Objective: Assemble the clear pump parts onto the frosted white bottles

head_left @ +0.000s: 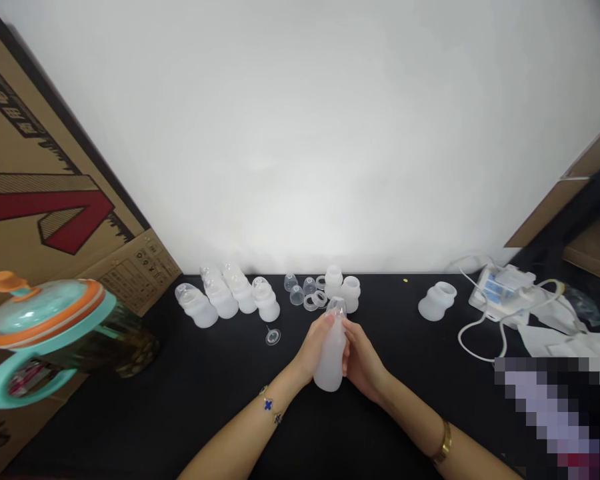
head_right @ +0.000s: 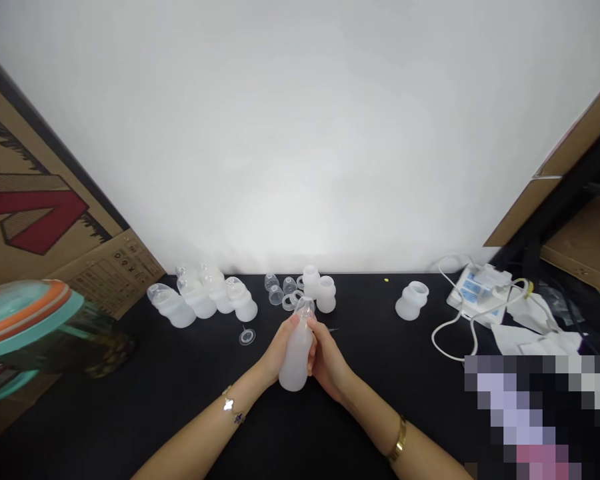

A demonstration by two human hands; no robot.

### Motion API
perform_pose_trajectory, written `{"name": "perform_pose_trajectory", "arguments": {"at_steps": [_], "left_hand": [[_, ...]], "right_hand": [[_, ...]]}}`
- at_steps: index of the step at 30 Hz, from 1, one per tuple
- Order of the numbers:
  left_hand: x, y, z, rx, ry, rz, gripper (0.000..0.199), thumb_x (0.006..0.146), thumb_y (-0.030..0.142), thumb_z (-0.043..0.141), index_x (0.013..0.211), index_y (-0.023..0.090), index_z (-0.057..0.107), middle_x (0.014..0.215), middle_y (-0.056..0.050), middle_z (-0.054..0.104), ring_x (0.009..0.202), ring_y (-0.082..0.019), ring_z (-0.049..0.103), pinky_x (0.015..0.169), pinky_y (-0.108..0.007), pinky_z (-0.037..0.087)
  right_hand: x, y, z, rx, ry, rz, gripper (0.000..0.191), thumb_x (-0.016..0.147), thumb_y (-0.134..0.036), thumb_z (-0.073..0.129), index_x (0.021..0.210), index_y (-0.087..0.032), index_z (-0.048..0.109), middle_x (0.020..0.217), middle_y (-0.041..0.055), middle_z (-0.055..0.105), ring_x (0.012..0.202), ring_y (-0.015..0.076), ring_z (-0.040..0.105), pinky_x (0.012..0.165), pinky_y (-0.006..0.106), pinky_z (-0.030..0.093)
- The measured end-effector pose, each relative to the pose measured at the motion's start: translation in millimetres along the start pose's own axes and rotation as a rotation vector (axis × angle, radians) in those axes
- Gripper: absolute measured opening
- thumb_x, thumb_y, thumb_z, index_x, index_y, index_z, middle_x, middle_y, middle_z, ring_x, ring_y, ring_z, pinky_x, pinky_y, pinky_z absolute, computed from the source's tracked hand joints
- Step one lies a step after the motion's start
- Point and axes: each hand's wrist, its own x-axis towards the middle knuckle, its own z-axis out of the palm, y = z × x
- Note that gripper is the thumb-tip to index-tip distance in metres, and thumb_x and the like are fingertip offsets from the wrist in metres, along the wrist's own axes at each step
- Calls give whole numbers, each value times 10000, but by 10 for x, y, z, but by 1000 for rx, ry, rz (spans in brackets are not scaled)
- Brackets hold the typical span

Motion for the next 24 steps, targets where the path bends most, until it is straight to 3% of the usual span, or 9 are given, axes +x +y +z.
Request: {"name": "perform_pose_trajectory", "arguments": {"at_steps": [11,24], "left_hand": [[36,-64,-20,10,4,35,566,835,680,549,956,128,558,525,-13,610,332,-162,543,326,-255,438],[25,-52,-29,47,2,53,562,816,698,560,887,140,554,517,-7,597,339,-165,547,334,-262,436]], "right_hand": [[-22,-20,12,-13,-14,4,579,774,-679,585,477,-224,386,396,-39,408,393,103,356,467,273,259],[-18,-6,0,-26,-6,-12,591,769,-687,586,454,-225,395,368,-35,418,367,106,368,455,272,262]]}}
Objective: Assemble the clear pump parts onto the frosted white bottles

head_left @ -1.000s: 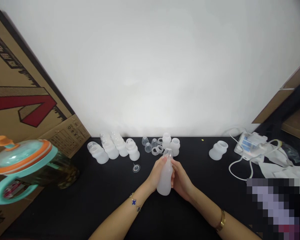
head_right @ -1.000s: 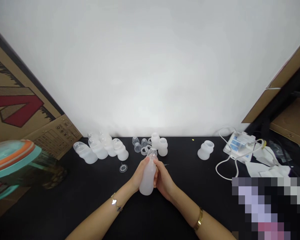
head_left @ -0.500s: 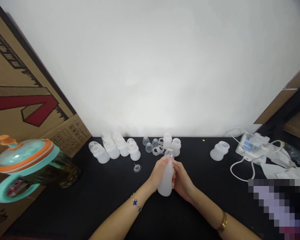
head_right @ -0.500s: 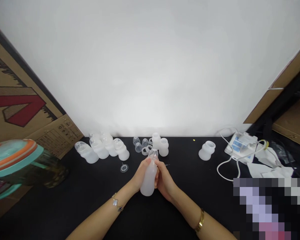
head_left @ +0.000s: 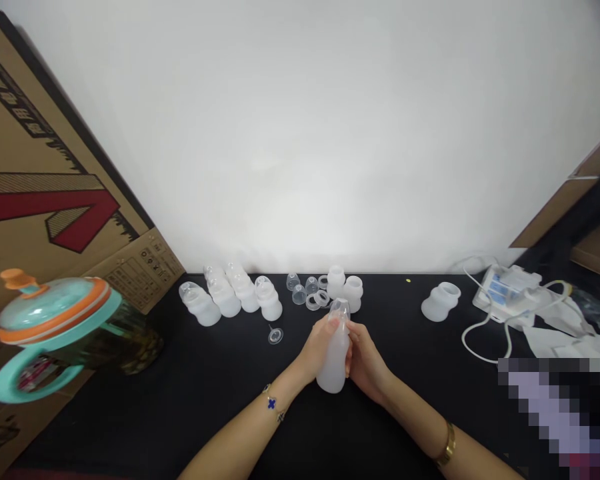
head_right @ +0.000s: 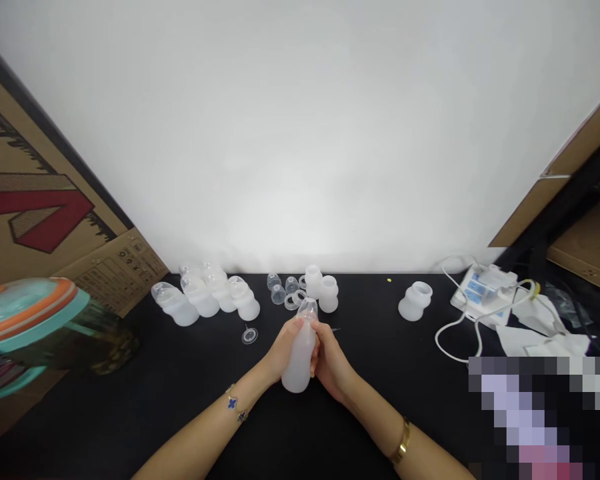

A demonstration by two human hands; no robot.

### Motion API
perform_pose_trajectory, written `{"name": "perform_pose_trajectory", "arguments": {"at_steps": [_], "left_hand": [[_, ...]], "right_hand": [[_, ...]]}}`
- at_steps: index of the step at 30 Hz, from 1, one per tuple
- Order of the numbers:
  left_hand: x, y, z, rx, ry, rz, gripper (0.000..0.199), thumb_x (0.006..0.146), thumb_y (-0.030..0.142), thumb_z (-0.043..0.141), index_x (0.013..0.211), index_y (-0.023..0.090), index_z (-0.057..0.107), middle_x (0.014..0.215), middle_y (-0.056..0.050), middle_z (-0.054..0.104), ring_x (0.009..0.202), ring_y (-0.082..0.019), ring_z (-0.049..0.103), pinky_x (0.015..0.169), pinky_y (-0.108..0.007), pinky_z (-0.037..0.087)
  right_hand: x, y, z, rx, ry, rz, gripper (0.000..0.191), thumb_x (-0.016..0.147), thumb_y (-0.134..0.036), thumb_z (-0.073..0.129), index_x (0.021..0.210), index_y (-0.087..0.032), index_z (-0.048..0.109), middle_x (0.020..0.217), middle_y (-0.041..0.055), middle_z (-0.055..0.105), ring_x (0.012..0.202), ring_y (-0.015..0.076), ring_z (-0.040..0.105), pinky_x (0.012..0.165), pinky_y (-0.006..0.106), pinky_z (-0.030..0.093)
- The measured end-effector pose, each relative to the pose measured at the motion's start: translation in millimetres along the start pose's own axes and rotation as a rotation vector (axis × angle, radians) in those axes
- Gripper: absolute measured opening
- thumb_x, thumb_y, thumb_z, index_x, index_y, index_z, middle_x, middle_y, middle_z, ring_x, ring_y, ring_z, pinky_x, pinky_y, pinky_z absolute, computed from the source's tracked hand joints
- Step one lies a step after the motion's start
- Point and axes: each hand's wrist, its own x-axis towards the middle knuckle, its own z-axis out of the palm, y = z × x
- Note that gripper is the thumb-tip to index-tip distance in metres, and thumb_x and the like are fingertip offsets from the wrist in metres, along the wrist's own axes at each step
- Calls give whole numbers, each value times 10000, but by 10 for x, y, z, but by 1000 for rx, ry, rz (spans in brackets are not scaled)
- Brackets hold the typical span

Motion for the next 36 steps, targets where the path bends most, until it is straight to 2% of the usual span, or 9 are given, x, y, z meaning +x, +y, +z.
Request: {"name": "perform_pose_trajectory", "arguments": {"at_steps": [7,15,20,23,25,30,36], "left_hand": [[-5,-1,-8,18,6,3,549,819,682,572,901,140,562,535,-4,600,342,-157,544,347,-258,434],[21,-86,-80,37,7,17,535,837,661,573,937,136,567,563,-7,615,378,-141,554,390,-242,439],[4,-67,-46,-44,7,1,559,854,636,571,1116,144,535,590,0,627,391,-148,566,391,-237,447],[-13,-28,-15,-117,-10,-14,596,887,641,513,1237,158,497,583,3,627,404,-161,579,400,-249,466],[-18,-10,-7,-149,-32,-10,639,883,684,485,1244,157,508,576,2,626,409,-163,584,406,-252,472],[-9,-24,-29,-184,-62,-37,735,807,798,489,1131,146,587,588,-15,638,383,-158,569,382,-261,461],[-8,-48,-44,-129,-39,-86,823,734,901,423,759,111,652,464,-50,574,363,-171,547,380,-279,437]], "right_hand": [[13,5,-5,-5,-15,-14,599,748,-707,596,447,-228,397,367,-34,420,366,109,377,448,277,263],[20,11,-33,13,0,-18,562,778,-652,599,471,-227,397,397,-38,411,384,104,359,446,276,263],[30,24,-5,25,46,-4,584,757,-669,634,484,-224,372,408,-44,405,394,96,346,448,266,233],[29,33,16,7,89,11,554,775,-681,633,542,-222,427,426,-49,416,419,107,361,474,268,233],[24,36,24,-8,86,17,531,790,-681,626,576,-223,464,430,-46,422,440,120,377,490,274,241],[-1,29,40,17,49,-1,582,793,-669,653,518,-227,391,424,-42,397,453,121,366,501,284,251],[-13,28,56,14,24,-20,629,783,-709,656,500,-225,372,407,-43,374,434,105,337,483,285,221]]}}
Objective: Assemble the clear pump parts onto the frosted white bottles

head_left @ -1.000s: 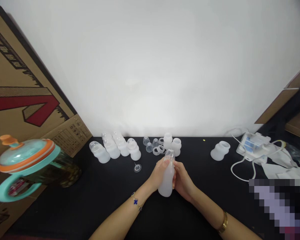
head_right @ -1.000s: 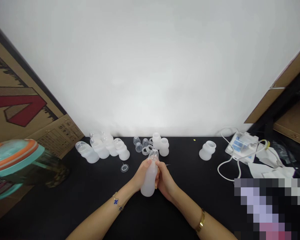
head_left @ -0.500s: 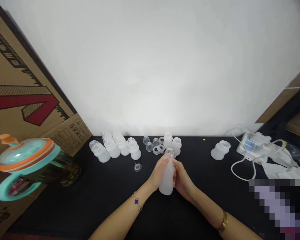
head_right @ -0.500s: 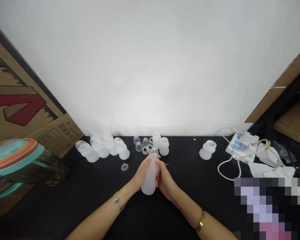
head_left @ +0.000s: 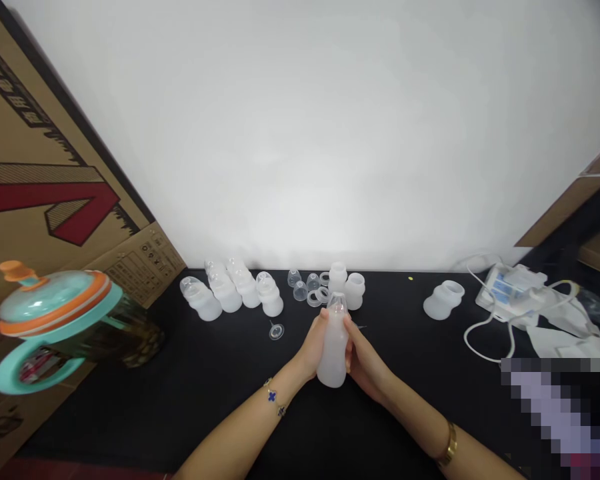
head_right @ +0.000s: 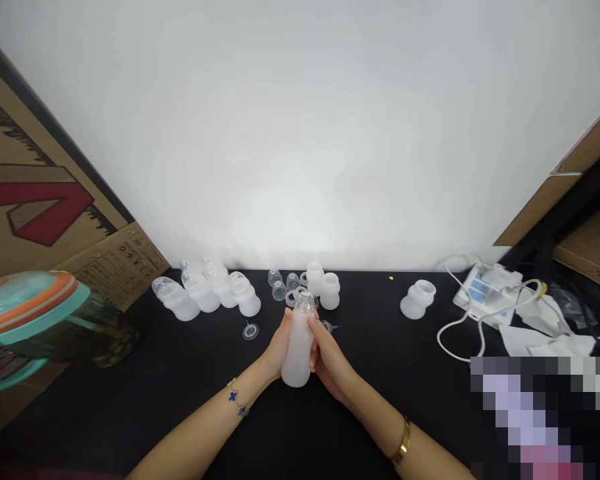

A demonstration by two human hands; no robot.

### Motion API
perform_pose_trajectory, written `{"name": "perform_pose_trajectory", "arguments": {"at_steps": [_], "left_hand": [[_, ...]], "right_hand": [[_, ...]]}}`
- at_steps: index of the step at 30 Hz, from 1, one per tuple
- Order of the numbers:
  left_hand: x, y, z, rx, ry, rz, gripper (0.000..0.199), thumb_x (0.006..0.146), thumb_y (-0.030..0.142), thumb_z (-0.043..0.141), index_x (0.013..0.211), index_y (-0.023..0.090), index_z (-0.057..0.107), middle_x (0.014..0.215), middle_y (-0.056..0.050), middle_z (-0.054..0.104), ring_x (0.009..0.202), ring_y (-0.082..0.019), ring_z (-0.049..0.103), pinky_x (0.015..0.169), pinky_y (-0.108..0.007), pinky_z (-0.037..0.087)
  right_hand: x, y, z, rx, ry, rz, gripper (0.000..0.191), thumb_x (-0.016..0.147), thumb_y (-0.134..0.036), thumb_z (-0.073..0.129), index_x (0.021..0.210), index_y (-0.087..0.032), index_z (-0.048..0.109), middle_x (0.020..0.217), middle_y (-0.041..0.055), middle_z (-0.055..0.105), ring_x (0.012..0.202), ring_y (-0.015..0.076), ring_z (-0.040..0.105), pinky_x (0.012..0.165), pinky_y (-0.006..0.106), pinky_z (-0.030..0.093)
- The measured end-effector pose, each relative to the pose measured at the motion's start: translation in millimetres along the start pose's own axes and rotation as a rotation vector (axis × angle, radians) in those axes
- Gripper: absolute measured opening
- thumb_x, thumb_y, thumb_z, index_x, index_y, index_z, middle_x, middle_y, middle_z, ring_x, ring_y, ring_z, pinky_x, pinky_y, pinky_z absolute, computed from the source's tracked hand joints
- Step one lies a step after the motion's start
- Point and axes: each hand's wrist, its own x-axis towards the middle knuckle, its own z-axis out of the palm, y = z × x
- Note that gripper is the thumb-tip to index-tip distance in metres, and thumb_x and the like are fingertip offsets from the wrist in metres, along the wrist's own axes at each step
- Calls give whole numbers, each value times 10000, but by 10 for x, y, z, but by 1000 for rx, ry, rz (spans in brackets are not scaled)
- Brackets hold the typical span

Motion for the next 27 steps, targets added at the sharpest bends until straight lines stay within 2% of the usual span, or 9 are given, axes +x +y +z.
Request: {"name": "perform_pose_trajectory", "arguments": {"at_steps": [6,12,14,17,20,22,25,27], "left_hand": [[-8,39,35,35,19,9,814,711,927,401,596,146,601,434,-60,558,345,-168,526,370,-283,413],[-8,48,46,26,28,-10,805,704,919,430,605,141,608,427,-58,554,357,-171,537,380,-281,425],[-3,42,43,8,23,-17,807,714,908,435,650,129,631,429,-51,555,346,-163,523,377,-278,429],[4,30,35,-33,-2,-26,801,729,879,469,824,109,671,469,-42,592,334,-160,517,371,-275,436],[8,19,27,-72,3,9,672,780,767,554,943,124,664,532,-32,637,341,-157,535,369,-262,438],[5,20,24,-56,5,9,591,822,701,551,837,121,662,515,-40,630,357,-160,553,375,-254,443],[-7,34,25,14,-10,-37,644,851,699,473,616,116,612,460,-75,595,368,-165,564,379,-248,446],[-11,41,31,39,-19,-51,661,844,706,458,577,116,591,448,-87,585,363,-166,563,370,-246,445]], "right_hand": [[-10,-2,13,14,-19,-12,521,751,-700,707,663,-214,541,492,-55,429,454,93,351,483,272,258],[-11,14,10,8,0,-18,567,724,-725,713,604,-214,500,447,-52,405,451,99,362,477,270,259],[-15,5,16,10,-2,-4,570,720,-727,714,602,-210,505,454,-52,420,443,91,355,463,264,247],[-19,-6,26,20,15,21,593,714,-723,720,558,-208,471,437,-54,411,427,83,341,446,256,234],[-9,5,20,38,50,25,629,694,-720,734,505,-216,408,405,-54,392,417,87,354,437,251,239],[3,20,7,46,50,17,641,690,-721,734,489,-219,390,389,-54,389,400,86,346,426,249,224],[13,32,-9,35,42,9,654,700,-734,714,466,-221,381,359,-47,389,377,90,347,417,249,215],[12,27,-10,22,43,11,655,704,-736,706,452,-223,383,342,-42,390,367,94,358,412,250,224]]}}
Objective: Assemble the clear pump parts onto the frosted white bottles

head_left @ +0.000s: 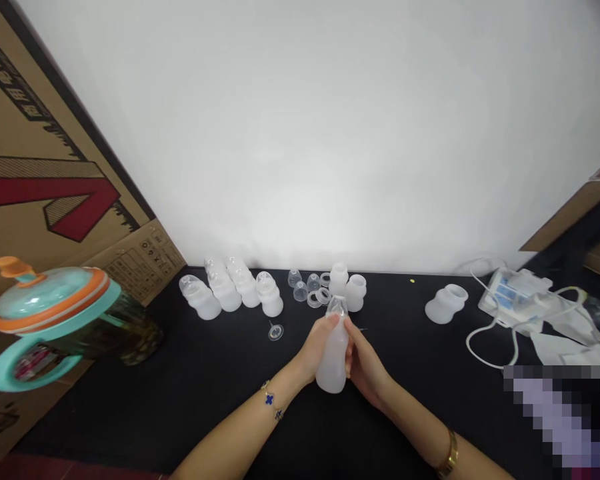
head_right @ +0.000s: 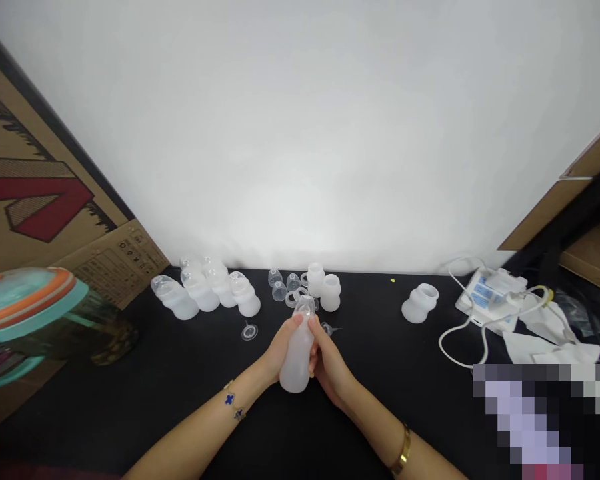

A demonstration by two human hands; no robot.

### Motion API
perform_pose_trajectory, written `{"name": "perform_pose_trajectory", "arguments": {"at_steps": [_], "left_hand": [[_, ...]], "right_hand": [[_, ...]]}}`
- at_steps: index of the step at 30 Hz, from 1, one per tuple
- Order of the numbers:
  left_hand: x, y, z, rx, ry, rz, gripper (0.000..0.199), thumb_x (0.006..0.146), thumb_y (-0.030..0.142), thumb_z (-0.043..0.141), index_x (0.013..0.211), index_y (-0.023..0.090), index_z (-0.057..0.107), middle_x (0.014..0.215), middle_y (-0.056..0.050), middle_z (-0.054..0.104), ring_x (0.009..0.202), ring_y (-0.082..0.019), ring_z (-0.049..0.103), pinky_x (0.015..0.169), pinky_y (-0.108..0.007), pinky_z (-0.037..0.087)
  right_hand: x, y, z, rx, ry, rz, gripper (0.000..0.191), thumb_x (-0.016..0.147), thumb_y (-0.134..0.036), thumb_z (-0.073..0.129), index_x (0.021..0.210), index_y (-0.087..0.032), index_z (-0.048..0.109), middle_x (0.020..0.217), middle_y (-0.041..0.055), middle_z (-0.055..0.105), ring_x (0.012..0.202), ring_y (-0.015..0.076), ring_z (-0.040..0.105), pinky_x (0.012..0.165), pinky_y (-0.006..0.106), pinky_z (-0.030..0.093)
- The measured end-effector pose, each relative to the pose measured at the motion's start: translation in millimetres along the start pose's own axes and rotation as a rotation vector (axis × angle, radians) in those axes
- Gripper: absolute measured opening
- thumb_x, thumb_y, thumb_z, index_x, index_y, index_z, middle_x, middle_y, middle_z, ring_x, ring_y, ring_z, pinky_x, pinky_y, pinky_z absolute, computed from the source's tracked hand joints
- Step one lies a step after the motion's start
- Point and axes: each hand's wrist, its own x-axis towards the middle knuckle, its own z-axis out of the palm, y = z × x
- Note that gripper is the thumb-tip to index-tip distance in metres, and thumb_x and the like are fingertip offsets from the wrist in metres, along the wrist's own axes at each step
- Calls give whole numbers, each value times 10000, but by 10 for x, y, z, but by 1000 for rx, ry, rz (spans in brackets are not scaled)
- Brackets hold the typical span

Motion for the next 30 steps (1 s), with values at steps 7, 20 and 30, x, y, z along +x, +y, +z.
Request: {"name": "perform_pose_trajectory", "arguments": {"at_steps": [7,20,30], "left_hand": [[30,-44,11,-159,10,90,461,853,574,555,1070,168,535,569,5,621,342,-183,567,315,-272,467],[-15,2,24,-29,-35,92,510,860,613,517,706,129,570,464,-55,591,336,-174,548,323,-253,434],[-12,-25,-15,-40,-50,58,581,864,660,508,711,112,625,512,-65,616,373,-163,570,372,-247,451]], "right_hand": [[-9,-29,23,11,29,-4,630,686,-694,733,444,-233,379,312,-49,380,334,96,350,374,244,220],[-29,-24,39,-39,-5,-71,615,692,-707,707,444,-233,403,328,-44,398,337,99,368,375,244,276],[-18,18,23,3,25,-57,613,710,-685,715,469,-230,381,354,-48,388,374,105,373,381,236,256]]}}
